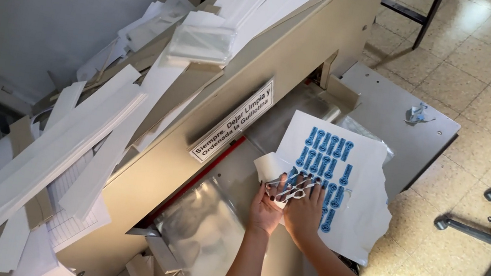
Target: Peeling small blue adhesive labels from a sheet and applying them to clear plastic bags on a work surface.
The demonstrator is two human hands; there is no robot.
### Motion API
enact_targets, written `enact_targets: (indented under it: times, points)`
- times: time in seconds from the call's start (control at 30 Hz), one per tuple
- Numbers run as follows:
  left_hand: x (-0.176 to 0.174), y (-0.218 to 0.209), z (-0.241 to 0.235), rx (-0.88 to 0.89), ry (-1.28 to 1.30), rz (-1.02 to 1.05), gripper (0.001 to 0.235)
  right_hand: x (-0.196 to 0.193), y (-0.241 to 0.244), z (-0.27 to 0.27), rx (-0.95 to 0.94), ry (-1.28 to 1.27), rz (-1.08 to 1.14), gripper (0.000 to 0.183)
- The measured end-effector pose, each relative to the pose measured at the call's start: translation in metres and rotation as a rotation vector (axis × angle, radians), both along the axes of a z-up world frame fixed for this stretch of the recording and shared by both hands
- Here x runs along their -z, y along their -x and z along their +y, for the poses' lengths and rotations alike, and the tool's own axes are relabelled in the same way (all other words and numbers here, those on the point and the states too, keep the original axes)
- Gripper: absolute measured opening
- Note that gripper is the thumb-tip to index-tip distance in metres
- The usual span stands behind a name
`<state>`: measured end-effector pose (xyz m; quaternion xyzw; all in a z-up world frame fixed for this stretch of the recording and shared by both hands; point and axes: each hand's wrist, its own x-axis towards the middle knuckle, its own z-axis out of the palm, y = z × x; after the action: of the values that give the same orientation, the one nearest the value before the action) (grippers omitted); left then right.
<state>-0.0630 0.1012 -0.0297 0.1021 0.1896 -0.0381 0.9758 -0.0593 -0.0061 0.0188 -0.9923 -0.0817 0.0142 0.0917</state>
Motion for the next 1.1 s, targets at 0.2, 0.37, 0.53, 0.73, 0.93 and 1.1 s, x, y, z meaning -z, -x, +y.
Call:
enact_targets:
  times: [0.2, 0.37, 0.53, 0.73, 0.93, 1.1]
  points:
    - [-0.066, 0.015, -0.015, -0.106, 0.003, -0.096, 0.038, 0.008, 0.0, 0.001, -0.001, 0.012, 0.0, 0.067]
    - [-0.089, 0.016, -0.019, -0.112, 0.009, -0.09, 0.035, 0.009, 0.005, 0.001, -0.038, 0.059, 0.037, 0.071]
    - [-0.063, 0.014, -0.012, -0.094, 0.029, -0.045, 0.035, -0.004, -0.002, 0.006, -0.049, 0.046, 0.07, 0.065]
    - [-0.016, 0.004, -0.005, -0.114, 0.111, 0.04, 0.032, -0.012, -0.001, 0.006, -0.035, 0.005, 0.084, 0.055]
    - [0.009, 0.0, 0.0, -0.099, 0.12, 0.126, 0.028, 0.001, -0.005, -0.003, -0.051, 0.065, 0.087, 0.056]
    - [-0.014, 0.0, -0.008, -0.153, 0.122, 0.184, 0.019, -0.007, 0.019, -0.012, -0.122, -0.039, 0.055, 0.052]
